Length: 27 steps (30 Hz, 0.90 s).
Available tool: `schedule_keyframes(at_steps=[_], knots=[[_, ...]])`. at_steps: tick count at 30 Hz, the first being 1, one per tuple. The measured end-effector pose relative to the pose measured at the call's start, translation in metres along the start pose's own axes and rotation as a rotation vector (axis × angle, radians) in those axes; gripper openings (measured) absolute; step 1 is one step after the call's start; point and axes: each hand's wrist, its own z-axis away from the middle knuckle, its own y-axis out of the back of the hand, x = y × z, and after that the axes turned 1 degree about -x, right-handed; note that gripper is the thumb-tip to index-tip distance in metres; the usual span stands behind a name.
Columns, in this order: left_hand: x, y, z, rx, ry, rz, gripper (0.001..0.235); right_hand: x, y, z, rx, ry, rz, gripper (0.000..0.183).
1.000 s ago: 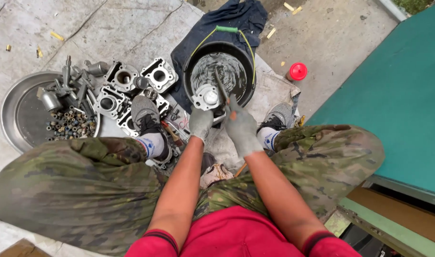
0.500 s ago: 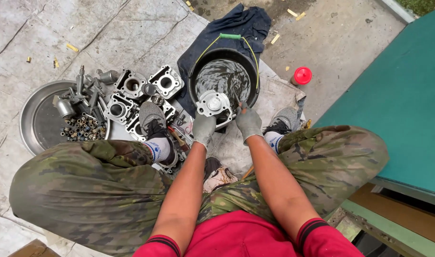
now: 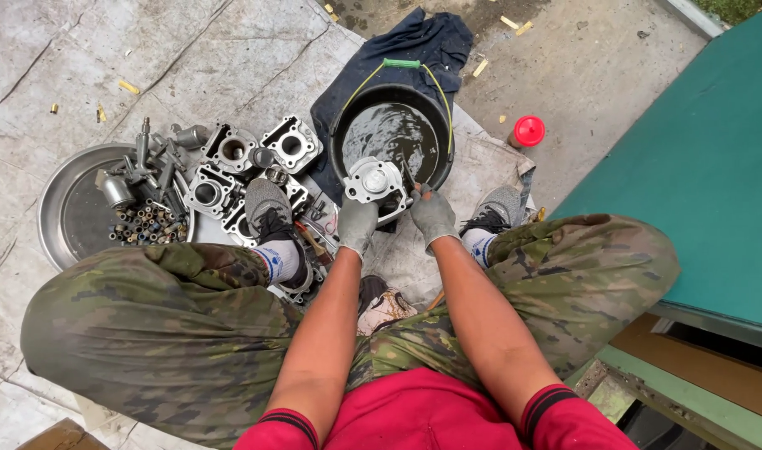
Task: The person is using a small metal tool to scrape off old gasket material or dirt from a motorcycle engine component while sitting on the floor.
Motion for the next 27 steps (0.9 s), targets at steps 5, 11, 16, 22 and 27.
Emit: schedule_keyframes(at_steps=[5,11,16,22,27], knots=[[0.003,0.004,0.0,-0.02,0.084,0.054,0.013,0.002,0.004,0.003,-0.019,-0.006,0.015,0.059],[0.003,0.009,0.001,-0.045,0.193,0.122,0.018,-0.006,0.009,0.015,-0.039,0.006,0.051,0.06],[0.005,0.011,0.002,-0.074,0.253,0.182,0.023,-0.001,0.003,0.012,-0.042,0.027,0.049,0.058],[0.004,0.012,0.002,-0.113,0.335,0.267,0.029,-0.005,0.009,0.021,-0.039,0.023,0.061,0.058],[0.004,0.013,0.004,-0.15,0.417,0.354,0.036,0.007,-0.001,0.007,-0.035,0.032,0.045,0.058]])
